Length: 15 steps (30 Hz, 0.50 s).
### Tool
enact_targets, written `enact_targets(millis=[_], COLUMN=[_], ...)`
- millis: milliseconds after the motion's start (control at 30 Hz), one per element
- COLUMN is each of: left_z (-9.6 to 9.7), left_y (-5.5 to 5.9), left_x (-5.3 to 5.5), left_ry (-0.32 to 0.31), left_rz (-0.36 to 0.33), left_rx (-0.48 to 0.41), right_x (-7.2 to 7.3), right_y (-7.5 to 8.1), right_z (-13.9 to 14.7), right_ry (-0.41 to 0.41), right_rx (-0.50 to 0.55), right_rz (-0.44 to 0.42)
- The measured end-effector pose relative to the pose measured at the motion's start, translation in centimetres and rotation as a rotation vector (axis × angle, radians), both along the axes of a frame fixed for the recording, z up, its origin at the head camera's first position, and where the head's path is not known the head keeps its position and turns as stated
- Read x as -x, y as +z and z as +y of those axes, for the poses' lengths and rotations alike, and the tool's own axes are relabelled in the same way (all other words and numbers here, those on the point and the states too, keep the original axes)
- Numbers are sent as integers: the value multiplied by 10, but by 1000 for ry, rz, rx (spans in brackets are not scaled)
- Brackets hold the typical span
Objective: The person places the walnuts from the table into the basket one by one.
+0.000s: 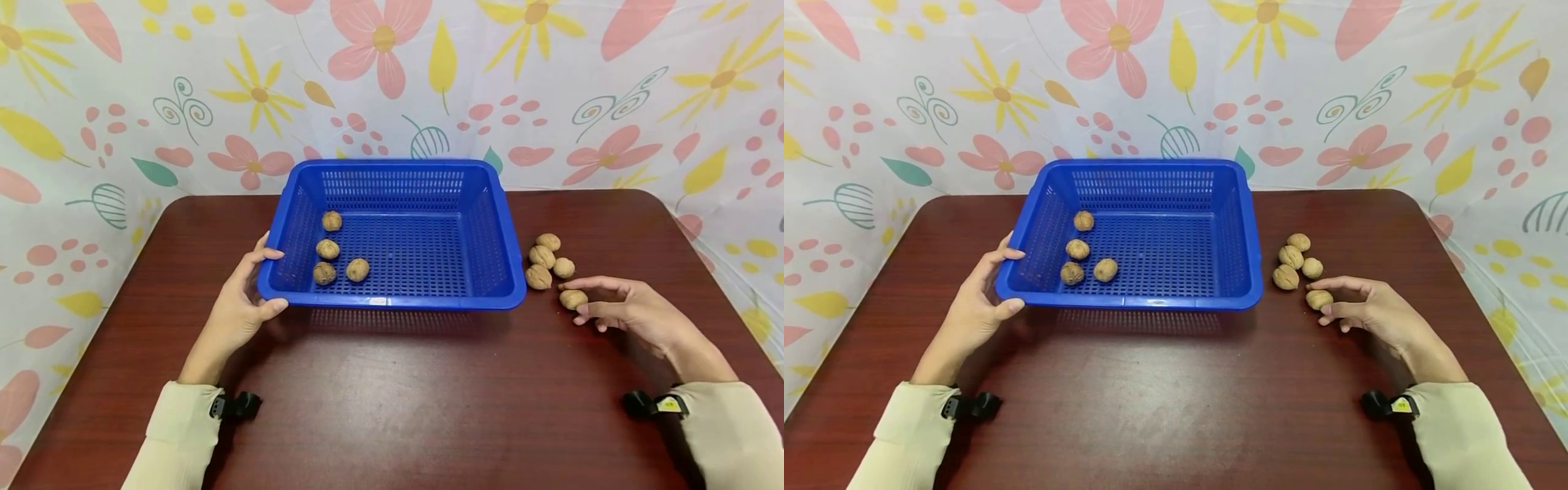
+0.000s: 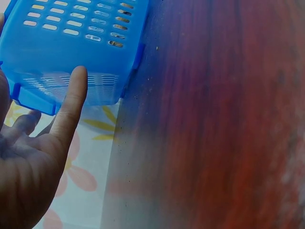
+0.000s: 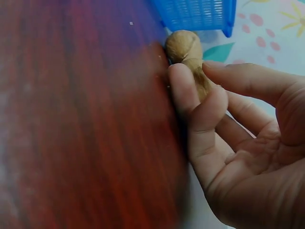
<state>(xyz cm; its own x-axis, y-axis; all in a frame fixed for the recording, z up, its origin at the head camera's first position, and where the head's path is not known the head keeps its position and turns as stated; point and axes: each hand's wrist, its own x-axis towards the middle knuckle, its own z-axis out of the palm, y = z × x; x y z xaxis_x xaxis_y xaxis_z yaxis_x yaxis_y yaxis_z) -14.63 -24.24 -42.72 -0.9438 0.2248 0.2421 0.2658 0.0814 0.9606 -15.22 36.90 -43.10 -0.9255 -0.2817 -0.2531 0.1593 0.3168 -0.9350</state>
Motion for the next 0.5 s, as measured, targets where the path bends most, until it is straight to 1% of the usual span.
enact_targets(millis=[200, 333, 500], left_z=[0, 0, 1], left_y=[1, 2, 2], left_x=[0, 0, 0], left_ry=[-5, -6, -6], left_rz=[4, -1, -5], left_rx=[-14, -14, -4], right_x=[-1, -3, -5], right_y=[-2, -3, -2], right_z=[-3, -4, -4], right_ry=[-3, -1, -11], right_rx=[-41, -28, -40], right_rz=[23, 35, 52])
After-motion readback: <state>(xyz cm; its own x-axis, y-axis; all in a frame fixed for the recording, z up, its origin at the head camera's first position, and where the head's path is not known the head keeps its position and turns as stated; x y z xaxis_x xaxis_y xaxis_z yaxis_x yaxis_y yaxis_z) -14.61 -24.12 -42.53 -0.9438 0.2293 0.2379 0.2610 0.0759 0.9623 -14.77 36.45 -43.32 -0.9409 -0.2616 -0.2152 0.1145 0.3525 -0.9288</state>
